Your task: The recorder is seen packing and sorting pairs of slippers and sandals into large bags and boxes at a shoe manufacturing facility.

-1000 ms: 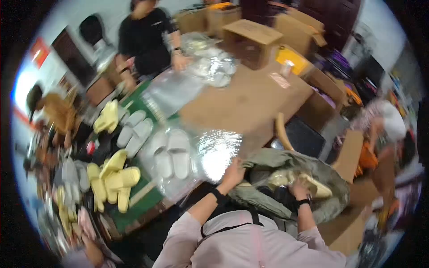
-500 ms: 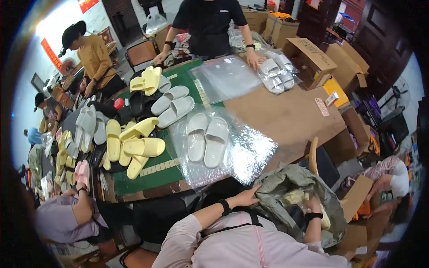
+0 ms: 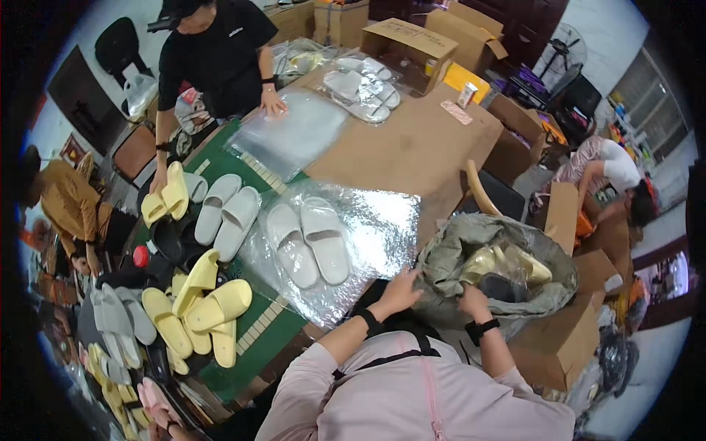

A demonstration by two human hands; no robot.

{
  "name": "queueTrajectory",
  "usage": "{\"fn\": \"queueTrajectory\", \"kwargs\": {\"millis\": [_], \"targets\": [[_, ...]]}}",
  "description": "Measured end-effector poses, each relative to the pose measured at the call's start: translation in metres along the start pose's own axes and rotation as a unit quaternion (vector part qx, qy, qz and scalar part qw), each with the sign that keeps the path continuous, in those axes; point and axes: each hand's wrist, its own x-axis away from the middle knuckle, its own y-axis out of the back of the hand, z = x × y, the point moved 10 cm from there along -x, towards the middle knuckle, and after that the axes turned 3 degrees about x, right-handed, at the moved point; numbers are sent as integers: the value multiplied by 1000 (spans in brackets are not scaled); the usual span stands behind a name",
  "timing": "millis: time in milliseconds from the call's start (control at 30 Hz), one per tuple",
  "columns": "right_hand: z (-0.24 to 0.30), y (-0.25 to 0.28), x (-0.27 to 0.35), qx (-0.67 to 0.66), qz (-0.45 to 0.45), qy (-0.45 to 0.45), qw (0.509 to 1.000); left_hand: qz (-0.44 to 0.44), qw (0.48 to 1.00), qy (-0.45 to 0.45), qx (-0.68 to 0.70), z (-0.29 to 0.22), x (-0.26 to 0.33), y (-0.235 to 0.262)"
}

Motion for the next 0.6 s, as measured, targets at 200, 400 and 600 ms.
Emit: {"fn": "queueTrajectory", "kwargs": {"millis": [200,400,600], "targets": [[2,39,14,40,-95,-96,990,-227,967,89,-70,35,54,110],[251,94,109,-353,163,343,855,-417,858,182,-236,51,143,195],[350,87,216,-305,555,497,593,-435,769,382,-271,116,181,236]]}}
